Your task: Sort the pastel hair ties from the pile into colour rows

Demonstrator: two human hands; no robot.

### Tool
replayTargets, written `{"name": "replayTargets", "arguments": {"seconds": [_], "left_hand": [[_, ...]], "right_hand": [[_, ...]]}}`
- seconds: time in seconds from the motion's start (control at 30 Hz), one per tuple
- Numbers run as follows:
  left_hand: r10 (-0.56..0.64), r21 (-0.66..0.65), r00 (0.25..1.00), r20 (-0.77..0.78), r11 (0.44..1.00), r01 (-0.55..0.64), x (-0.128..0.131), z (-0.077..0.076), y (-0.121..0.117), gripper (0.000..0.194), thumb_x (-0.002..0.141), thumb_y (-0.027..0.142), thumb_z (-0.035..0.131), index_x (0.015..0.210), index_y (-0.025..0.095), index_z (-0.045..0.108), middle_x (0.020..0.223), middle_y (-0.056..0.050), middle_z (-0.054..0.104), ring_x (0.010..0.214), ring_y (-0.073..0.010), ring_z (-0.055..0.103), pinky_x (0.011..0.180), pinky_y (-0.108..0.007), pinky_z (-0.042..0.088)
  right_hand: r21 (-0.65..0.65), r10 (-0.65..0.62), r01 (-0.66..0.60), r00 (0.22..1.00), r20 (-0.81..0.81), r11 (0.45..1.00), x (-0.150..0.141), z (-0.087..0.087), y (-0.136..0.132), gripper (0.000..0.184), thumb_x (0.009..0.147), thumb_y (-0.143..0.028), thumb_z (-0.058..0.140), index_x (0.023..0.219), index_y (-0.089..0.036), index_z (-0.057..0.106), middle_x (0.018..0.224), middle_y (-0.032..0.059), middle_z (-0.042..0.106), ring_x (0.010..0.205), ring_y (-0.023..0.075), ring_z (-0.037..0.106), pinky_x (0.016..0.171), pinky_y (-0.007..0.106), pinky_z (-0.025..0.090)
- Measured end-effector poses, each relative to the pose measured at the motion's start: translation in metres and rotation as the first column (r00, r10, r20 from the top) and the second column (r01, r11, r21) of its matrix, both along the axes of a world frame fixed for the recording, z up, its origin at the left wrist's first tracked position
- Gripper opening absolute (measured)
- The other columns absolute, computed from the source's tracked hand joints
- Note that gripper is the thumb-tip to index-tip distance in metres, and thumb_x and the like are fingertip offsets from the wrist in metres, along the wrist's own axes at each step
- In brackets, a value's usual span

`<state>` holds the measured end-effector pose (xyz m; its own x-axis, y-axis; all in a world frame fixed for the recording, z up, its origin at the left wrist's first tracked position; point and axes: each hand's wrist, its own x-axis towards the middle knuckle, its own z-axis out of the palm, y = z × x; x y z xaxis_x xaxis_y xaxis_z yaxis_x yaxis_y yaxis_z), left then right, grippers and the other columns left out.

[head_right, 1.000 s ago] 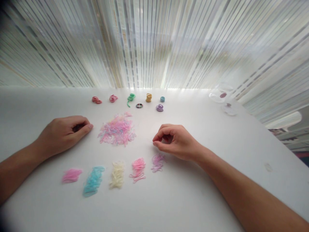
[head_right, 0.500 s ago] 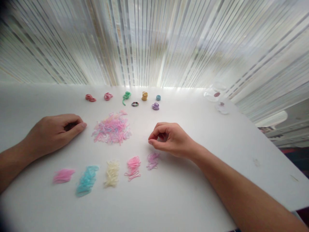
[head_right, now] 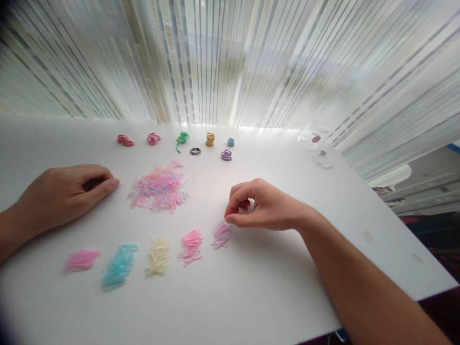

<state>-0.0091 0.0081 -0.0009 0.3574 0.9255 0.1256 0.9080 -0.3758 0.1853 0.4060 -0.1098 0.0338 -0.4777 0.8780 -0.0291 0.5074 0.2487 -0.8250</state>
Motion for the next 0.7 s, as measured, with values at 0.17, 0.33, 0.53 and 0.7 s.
{"name": "replayTargets", "arguments": {"seconds": [0.17, 0.33, 0.53, 0.7], "left_hand": [[-0.001, 0.008, 1.0, 0.002, 1.0, 0.001, -0.0031, -0.0025, 0.0021, 0.042, 0.095, 0.06, 0.05, 0.088, 0.024, 0.07, 0.083, -0.003, 0.072, 0.076, -0.0217, 0.06, 0.072, -0.034, 0.038], [0.001, 0.0, 1.0, -0.012, 1.0, -0.001, -0.0016, -0.0005, 0.0015, 0.041, 0.094, 0.059, 0.05, 0.088, 0.024, 0.07, 0.085, -0.003, 0.073, 0.078, -0.0221, 0.061, 0.073, -0.034, 0.038], [0.025, -0.019, 1.0, -0.009, 1.0, -0.025, 0.0018, 0.003, 0.0014, 0.046, 0.089, 0.065, 0.046, 0.085, 0.025, 0.069, 0.084, -0.004, 0.072, 0.076, -0.024, 0.062, 0.073, -0.035, 0.039], [0.033, -0.023, 0.999, -0.005, 0.999, -0.034, 0.0019, 0.0026, 0.0015, 0.048, 0.088, 0.067, 0.045, 0.086, 0.026, 0.069, 0.086, -0.004, 0.073, 0.077, -0.0241, 0.063, 0.073, -0.035, 0.04]], "right_hand": [[-0.069, 0.062, -0.06, 0.998, 0.029, 0.996, 0.0024, 0.0025, 0.0, 0.01, 0.09, -0.022, 0.084, 0.082, -0.019, 0.089, 0.08, 0.0047, 0.076, 0.065, 0.0125, 0.055, 0.058, 0.028, 0.047], [-0.084, 0.085, -0.084, 0.996, 0.011, 0.993, 0.0036, 0.0039, 0.0, 0.009, 0.091, -0.023, 0.085, 0.084, -0.019, 0.09, 0.08, 0.0043, 0.075, 0.065, 0.0119, 0.055, 0.058, 0.027, 0.047], [-0.09, 0.116, -0.113, 0.993, 0.026, 0.989, 0.0038, 0.001, 0.0005, 0.009, 0.092, -0.024, 0.085, 0.088, -0.017, 0.091, 0.081, 0.0048, 0.075, 0.066, 0.0118, 0.055, 0.058, 0.027, 0.046], [-0.106, 0.128, -0.121, 0.99, 0.065, 0.987, 0.0032, -0.0004, 0.0006, 0.01, 0.092, -0.024, 0.084, 0.089, -0.018, 0.091, 0.083, 0.0046, 0.075, 0.065, 0.0117, 0.055, 0.058, 0.027, 0.046]]}}
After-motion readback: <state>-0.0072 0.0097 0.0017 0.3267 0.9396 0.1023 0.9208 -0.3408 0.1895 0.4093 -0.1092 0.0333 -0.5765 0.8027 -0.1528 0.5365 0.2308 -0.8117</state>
